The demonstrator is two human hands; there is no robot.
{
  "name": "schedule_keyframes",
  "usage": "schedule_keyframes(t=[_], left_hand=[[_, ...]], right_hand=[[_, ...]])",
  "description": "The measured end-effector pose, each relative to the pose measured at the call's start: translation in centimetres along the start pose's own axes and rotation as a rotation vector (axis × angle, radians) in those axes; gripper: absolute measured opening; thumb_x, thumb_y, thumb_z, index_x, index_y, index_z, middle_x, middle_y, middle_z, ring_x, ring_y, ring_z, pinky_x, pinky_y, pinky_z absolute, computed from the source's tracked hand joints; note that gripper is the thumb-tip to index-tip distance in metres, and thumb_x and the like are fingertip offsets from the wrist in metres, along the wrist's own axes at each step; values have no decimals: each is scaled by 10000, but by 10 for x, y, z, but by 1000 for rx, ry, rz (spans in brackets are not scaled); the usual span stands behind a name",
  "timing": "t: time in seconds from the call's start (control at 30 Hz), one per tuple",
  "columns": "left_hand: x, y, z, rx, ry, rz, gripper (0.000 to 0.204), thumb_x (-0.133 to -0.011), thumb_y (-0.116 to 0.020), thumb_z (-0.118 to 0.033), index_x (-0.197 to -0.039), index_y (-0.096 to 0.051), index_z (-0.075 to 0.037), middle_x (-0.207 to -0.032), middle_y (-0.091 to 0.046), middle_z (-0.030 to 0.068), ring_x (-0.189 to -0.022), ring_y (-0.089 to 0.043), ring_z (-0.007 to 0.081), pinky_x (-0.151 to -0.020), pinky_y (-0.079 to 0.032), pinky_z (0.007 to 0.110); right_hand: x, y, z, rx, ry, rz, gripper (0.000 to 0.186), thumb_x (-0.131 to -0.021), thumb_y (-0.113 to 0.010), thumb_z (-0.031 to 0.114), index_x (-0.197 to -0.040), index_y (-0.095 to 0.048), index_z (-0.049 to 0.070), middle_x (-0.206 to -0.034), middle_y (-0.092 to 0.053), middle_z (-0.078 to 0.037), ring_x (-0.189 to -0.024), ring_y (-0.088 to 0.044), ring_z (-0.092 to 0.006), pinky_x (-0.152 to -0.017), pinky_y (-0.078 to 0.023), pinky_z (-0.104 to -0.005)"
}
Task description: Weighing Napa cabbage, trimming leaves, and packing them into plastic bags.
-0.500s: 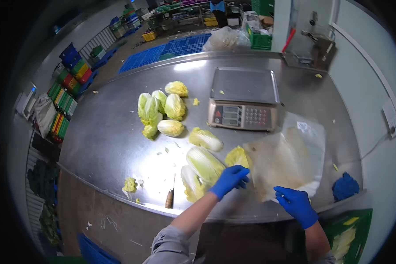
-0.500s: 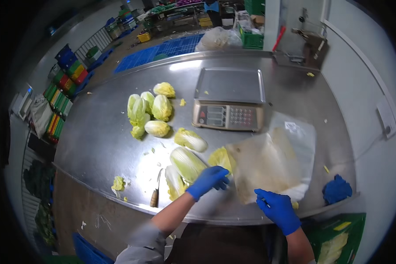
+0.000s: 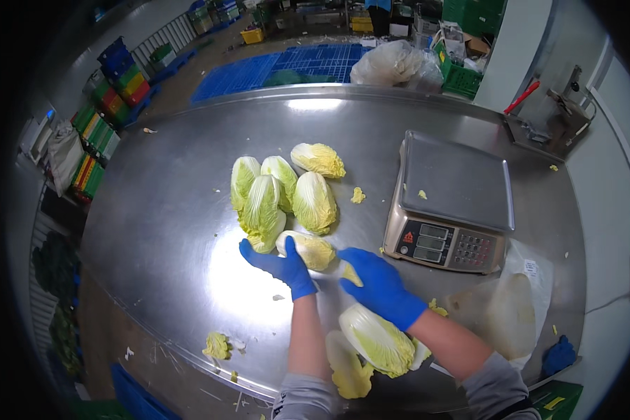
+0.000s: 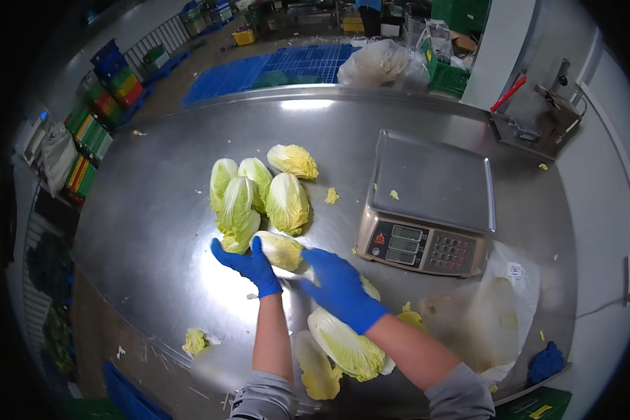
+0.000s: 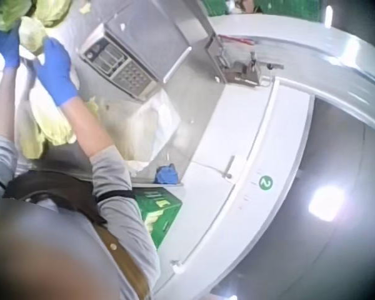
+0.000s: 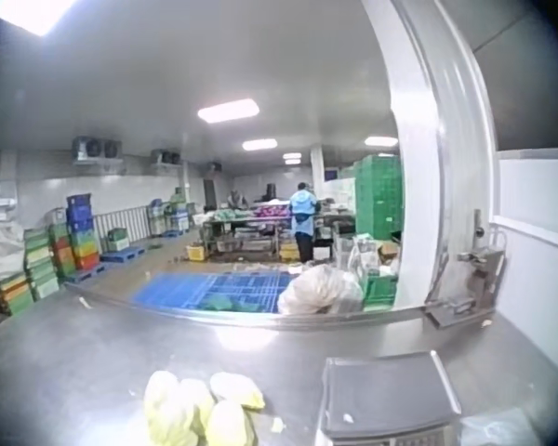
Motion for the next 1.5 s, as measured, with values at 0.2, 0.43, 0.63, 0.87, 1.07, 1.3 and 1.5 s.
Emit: schedule_keyframes(t=[0.2, 0.43, 0.63, 0.87, 1.07, 1.3, 1.5], left_hand=[[-123, 44, 76, -131, 28, -102, 771, -746, -722, -34, -1388, -295, -33, -1416, -347, 139, -1289, -362, 273, -1066, -283, 366], [-128, -12, 19, -262, -178, 641, 884, -667, -806, -221, -1381, -320, -32, -1366, -404, 201, -1262, -404, 314, -1038, -326, 405], [-141, -25, 78, -318, -79, 640, 998, -561, -800, -140, -1417, -289, -88, -1316, -482, 165, -1183, -494, 304, -989, -396, 352], [-79, -56, -66, 517, 580, 817, 735, -669, -675, 21, -1340, -377, -26, -1191, -541, 147, -1026, -574, 250, -875, -495, 356], [70, -182, -141, 115, -15, 1064, 872, -668, -777, -245, -1372, -329, 8, -1259, -497, 225, -1105, -539, 321, -930, -431, 385], [90, -194, -146, 98, -180, 1109, 713, -856, -581, -456, -1375, -355, -23, -1357, -411, 239, -1246, -413, 376, -1035, -329, 403], [-3, -129, -115, 259, 161, 1018, 508, -917, -508, -391, -1316, -486, -76, -1259, -522, 44, -1174, -469, 149, -969, -357, 301]], right_hand=[[-83, -100, 2, 341, 131, 131, 877, -700, -736, 348, -1409, -279, 110, -1386, -358, -152, -1267, -356, -326, -989, -358, -421], [-72, -106, -36, 104, 61, 188, 813, -723, -730, 285, -1393, -330, 60, -1334, -456, -183, -1182, -494, -304, -949, -420, -366], [-6, -23, -48, -1085, -531, 267, 702, -776, -717, 185, -1373, -386, 23, -1284, -519, -102, -1170, -482, -169, -1005, -367, -316], [8, 126, -94, -665, -313, -595, 745, -738, -730, 86, -1377, -354, 14, -1292, -493, -133, -1178, -486, -205, -982, -406, -326], [-18, 132, -148, -170, -439, -821, 697, -792, -704, 217, -1375, -361, 47, -1323, -448, -211, -1202, -476, -304, -983, -402, -379], [2, 161, -175, 10, -300, -644, 633, -864, -600, 376, -1360, -378, 51, -1346, -414, -243, -1245, -418, -365, -1030, -338, -406], [63, 194, -182, -281, -491, -786, 468, -901, -586, 293, -1274, -501, 23, -1169, -581, -116, -1057, -550, -178, -929, -418, -292]])
Point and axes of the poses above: each hand's wrist, its own x-axis away from the middle knuckle, its own y-axis out of the back of the hand, z = x × y, the point moved 1 cm from there along -x, towards the middle knuckle
